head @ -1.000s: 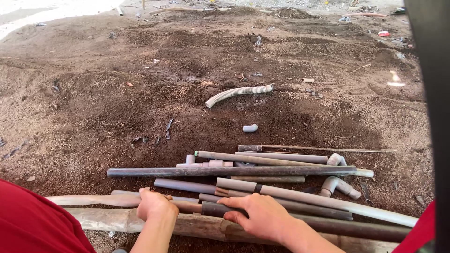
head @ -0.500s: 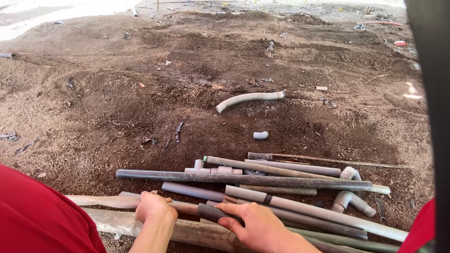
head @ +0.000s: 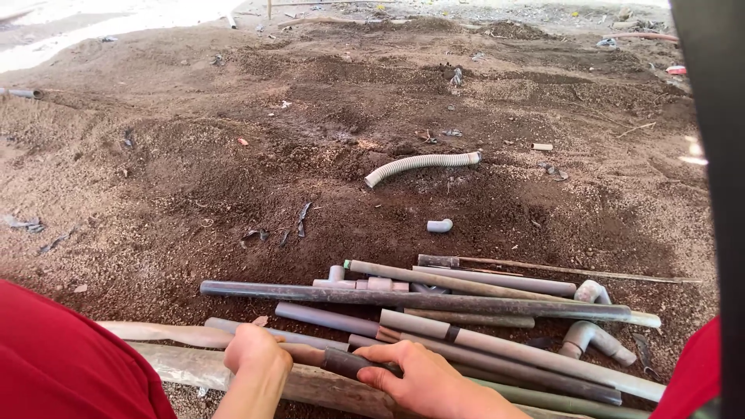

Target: Sorting and attempting to connect various PVC pipe segments and fittings on the ground

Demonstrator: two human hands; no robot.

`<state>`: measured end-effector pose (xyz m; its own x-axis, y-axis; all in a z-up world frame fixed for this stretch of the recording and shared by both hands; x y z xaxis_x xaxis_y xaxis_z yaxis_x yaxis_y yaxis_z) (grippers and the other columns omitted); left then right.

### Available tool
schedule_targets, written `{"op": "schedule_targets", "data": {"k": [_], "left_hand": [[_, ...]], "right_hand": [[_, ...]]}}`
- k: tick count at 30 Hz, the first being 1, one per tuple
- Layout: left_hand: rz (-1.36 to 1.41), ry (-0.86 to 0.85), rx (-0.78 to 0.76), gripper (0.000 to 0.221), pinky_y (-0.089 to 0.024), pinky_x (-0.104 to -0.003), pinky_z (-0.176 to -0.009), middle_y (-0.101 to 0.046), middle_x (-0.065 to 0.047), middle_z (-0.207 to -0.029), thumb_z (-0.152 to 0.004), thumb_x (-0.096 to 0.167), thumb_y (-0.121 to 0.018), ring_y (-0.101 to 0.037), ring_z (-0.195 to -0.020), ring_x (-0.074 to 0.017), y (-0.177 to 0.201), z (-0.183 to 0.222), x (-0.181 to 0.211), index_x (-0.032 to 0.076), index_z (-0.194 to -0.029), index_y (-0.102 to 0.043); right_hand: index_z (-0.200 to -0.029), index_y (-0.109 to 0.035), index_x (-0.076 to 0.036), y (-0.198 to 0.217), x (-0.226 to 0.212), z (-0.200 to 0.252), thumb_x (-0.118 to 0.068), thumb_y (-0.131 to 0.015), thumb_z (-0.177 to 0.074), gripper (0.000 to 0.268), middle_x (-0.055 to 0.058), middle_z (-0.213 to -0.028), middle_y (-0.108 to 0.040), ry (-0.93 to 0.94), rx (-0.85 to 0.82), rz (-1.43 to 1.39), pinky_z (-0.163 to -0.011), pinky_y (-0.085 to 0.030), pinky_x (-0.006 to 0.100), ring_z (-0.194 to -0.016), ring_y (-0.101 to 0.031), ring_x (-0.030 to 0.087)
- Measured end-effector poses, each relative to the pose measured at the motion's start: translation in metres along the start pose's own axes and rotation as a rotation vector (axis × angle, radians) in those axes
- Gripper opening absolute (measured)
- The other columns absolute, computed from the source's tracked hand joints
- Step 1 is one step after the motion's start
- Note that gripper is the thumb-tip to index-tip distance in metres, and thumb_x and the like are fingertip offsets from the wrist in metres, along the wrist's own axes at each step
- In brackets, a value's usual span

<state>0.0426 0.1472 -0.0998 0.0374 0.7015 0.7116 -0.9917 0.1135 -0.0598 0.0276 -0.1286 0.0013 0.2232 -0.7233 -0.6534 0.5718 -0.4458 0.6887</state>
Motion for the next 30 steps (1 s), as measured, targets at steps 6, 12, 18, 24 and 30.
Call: {"op": "schedule_targets", "data": {"k": [6,12,18,24,30], "left_hand": [[-0.033,0.020,-0.006,0.036,-0.056,-0.030,-0.067,-0.072,-0.017,-0.106,-0.108,0.016,-0.036,-0.071,-0.079,-0.0219,0.002,0.009,0.004,-0.004,-0.119,-0.064],[-0.052,0.038,-0.001,0.037,-0.056,-0.029,-0.068,-0.071,-0.021,-0.103,-0.107,0.013,-0.036,-0.072,-0.082,-0.0239,0.005,0.020,0.007,-0.009,-0.123,-0.060],[0.014,0.014,-0.040,0.031,-0.052,-0.028,-0.068,-0.067,-0.011,-0.094,-0.109,0.021,-0.040,-0.067,-0.075,-0.0176,0.009,0.041,0.011,0.003,-0.114,-0.064],[0.263,0.154,-0.177,0.032,-0.063,-0.019,-0.061,-0.068,-0.001,-0.079,-0.111,0.031,-0.069,-0.066,-0.063,-0.0082,0.002,0.075,-0.009,0.001,-0.101,-0.063],[0.275,0.236,-0.289,0.037,-0.059,-0.028,-0.063,-0.075,-0.005,-0.086,-0.105,0.037,-0.076,-0.072,-0.072,-0.0150,-0.018,0.064,-0.050,0.001,-0.101,-0.071]], "right_hand": [[-0.133,-0.076,-0.034,0.005,-0.012,0.003,-0.051,-0.064,-0.099,0.040,0.000,-0.111,-0.081,0.263,0.234,0.259,-0.075,-0.058,0.044,-0.086,-0.075,0.034],[-0.136,-0.075,-0.037,0.004,-0.010,0.000,-0.053,-0.061,-0.100,0.042,-0.002,-0.113,-0.081,0.213,0.173,0.268,-0.076,-0.058,0.043,-0.085,-0.075,0.033],[-0.139,-0.072,-0.039,0.002,-0.004,-0.004,-0.058,-0.061,-0.097,0.048,-0.005,-0.120,-0.081,0.169,0.157,0.190,-0.082,-0.058,0.040,-0.096,-0.076,0.029],[-0.137,-0.072,-0.045,0.002,-0.002,-0.002,-0.062,-0.062,-0.095,0.047,-0.006,-0.112,-0.082,0.112,0.167,0.269,-0.080,-0.059,0.040,-0.087,-0.077,0.026],[-0.149,-0.061,-0.029,-0.004,-0.003,0.001,-0.053,-0.073,-0.089,0.066,0.003,-0.128,-0.076,0.308,0.165,0.275,-0.088,-0.057,0.046,-0.104,-0.075,0.033]]}}
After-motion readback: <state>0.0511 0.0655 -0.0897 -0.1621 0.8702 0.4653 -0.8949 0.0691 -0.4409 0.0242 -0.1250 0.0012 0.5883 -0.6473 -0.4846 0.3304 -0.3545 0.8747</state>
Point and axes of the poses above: each hand's wrist, its own z-axis away from the middle knuckle, its own y-axis out of the back of the hand, x = y × z, the point moved 4 cm from there along -z, towards the middle knuckle
